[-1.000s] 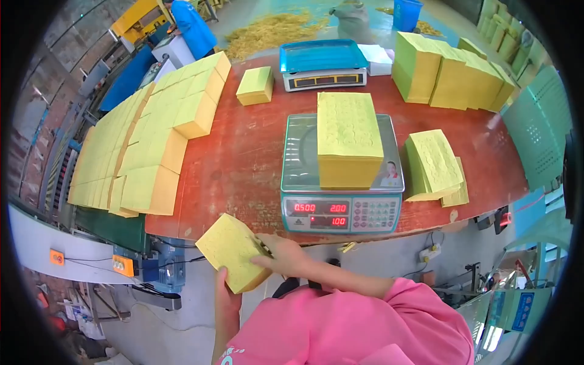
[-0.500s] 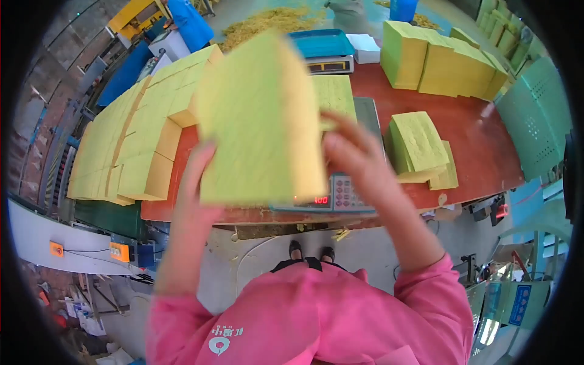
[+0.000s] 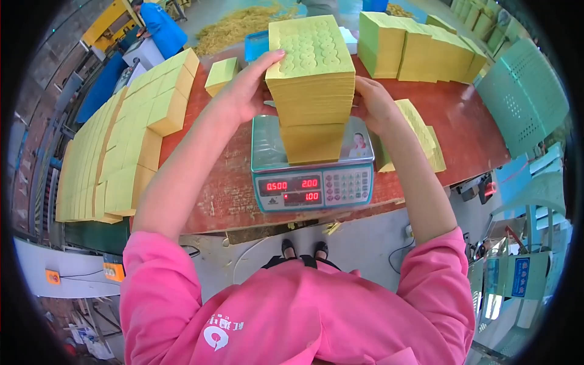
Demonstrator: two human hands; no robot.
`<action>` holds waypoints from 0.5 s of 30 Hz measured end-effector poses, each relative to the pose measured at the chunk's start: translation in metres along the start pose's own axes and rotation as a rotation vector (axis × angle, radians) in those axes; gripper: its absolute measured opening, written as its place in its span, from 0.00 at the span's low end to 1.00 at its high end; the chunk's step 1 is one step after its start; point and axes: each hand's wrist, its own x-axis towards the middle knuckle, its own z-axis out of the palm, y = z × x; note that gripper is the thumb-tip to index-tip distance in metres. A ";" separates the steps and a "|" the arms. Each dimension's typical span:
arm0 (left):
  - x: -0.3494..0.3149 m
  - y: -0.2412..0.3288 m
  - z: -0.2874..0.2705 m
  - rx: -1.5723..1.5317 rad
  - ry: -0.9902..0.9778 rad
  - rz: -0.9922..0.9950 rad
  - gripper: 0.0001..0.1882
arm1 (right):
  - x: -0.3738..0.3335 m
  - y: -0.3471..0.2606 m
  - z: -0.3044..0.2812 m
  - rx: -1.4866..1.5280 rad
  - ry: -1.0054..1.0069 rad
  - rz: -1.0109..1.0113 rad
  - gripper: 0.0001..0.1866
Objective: The person is weighing stacks of yellow paper on a digital scale and sorting them.
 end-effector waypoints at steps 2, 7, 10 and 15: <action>-0.005 0.000 0.001 0.024 0.021 0.012 0.41 | -0.004 -0.001 0.005 -0.014 0.016 -0.016 0.17; -0.006 -0.002 0.004 0.063 0.047 0.014 0.40 | -0.007 0.001 0.007 -0.022 0.048 -0.035 0.18; -0.009 -0.005 0.000 0.078 0.069 0.040 0.40 | -0.007 0.004 0.008 -0.039 0.050 -0.048 0.17; -0.011 -0.008 0.004 0.091 0.086 0.075 0.37 | -0.008 0.004 0.007 -0.164 0.059 -0.063 0.16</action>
